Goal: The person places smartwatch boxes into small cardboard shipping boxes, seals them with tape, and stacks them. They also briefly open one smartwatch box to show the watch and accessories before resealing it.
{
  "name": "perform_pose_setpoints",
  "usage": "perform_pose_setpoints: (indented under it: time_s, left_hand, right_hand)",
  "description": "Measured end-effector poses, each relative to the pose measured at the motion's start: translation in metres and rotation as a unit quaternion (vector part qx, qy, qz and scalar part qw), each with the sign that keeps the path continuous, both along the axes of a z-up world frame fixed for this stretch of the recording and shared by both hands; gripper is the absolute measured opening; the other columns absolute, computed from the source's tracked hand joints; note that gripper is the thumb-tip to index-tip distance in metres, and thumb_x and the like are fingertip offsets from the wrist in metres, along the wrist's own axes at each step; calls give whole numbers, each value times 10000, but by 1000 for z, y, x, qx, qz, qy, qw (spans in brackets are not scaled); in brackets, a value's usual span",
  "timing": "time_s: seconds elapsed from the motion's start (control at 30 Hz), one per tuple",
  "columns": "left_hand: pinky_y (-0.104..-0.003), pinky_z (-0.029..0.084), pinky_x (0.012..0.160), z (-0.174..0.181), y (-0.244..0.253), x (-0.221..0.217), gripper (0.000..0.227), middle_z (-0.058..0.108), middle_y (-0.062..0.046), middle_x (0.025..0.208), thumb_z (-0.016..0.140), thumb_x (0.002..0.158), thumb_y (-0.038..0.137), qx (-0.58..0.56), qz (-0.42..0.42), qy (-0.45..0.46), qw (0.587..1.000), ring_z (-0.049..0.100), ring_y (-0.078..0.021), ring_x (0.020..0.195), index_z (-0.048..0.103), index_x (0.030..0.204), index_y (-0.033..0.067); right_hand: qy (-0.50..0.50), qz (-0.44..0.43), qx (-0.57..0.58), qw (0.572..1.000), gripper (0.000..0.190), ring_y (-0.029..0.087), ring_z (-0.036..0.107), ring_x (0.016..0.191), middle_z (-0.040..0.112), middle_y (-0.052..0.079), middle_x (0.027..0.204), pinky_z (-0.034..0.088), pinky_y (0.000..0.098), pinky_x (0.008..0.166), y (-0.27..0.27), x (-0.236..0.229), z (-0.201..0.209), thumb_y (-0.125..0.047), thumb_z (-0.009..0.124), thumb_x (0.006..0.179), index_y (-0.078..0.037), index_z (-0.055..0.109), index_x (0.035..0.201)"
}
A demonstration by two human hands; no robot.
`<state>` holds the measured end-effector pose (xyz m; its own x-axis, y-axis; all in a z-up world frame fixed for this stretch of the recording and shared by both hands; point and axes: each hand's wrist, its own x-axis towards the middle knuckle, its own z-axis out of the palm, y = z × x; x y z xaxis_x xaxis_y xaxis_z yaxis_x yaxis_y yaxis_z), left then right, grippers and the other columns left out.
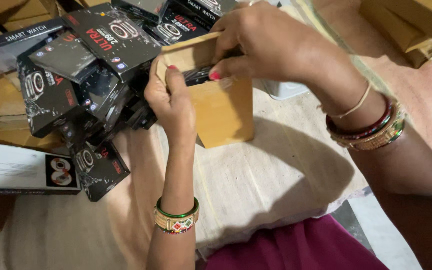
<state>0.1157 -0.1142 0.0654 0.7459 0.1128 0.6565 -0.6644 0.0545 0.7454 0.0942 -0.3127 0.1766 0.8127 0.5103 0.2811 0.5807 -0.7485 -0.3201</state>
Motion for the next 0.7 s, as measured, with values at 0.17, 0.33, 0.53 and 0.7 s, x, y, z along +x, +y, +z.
perform_pose_setpoints:
  time_s: [0.17, 0.33, 0.53, 0.7]
  left_hand:
    - [-287, 521, 1016, -9, 3, 7, 302, 689, -92, 1202, 417, 1099, 35, -88, -35, -11, 995, 631, -126, 1078, 584, 1320, -86]
    - [-314, 502, 1086, -14, -4, 6, 349, 670, -131, 1295, 451, 1141, 130, -113, -11, -5, 994, 630, -163, 1173, 571, 1381, -93]
    - [-350, 476, 1130, -10, -6, -6, 531, 639, -147, 1378, 392, 1110, 307, -271, -103, 41, 956, 623, -213, 1263, 566, 1394, -106]
    - [-359, 446, 1183, -13, 4, -2, 341, 635, -150, 1306, 533, 1091, 130, -239, -110, 4, 965, 600, -220, 1258, 591, 1332, -104]
  right_hand:
    - [-52, 148, 297, 942, 262, 282, 543, 1353, 637, 140, 1397, 454, 379, 1148, 8, -9, -30, -142, 649, 1034, -55, 675, 1280]
    - [95, 218, 487, 840, 462, 197, 484, 1456, 544, 97, 1498, 380, 369, 1270, 14, -17, -49, -125, 443, 1040, -69, 448, 1498]
    - [128, 182, 579, 785, 490, 172, 501, 1377, 543, 115, 1432, 367, 315, 1245, 31, -15, -57, -130, 390, 1065, -56, 308, 1543]
    - [185, 168, 587, 770, 478, 161, 508, 1370, 541, 78, 1470, 399, 325, 1224, 29, -15, -64, -85, 402, 1067, 22, 456, 1530]
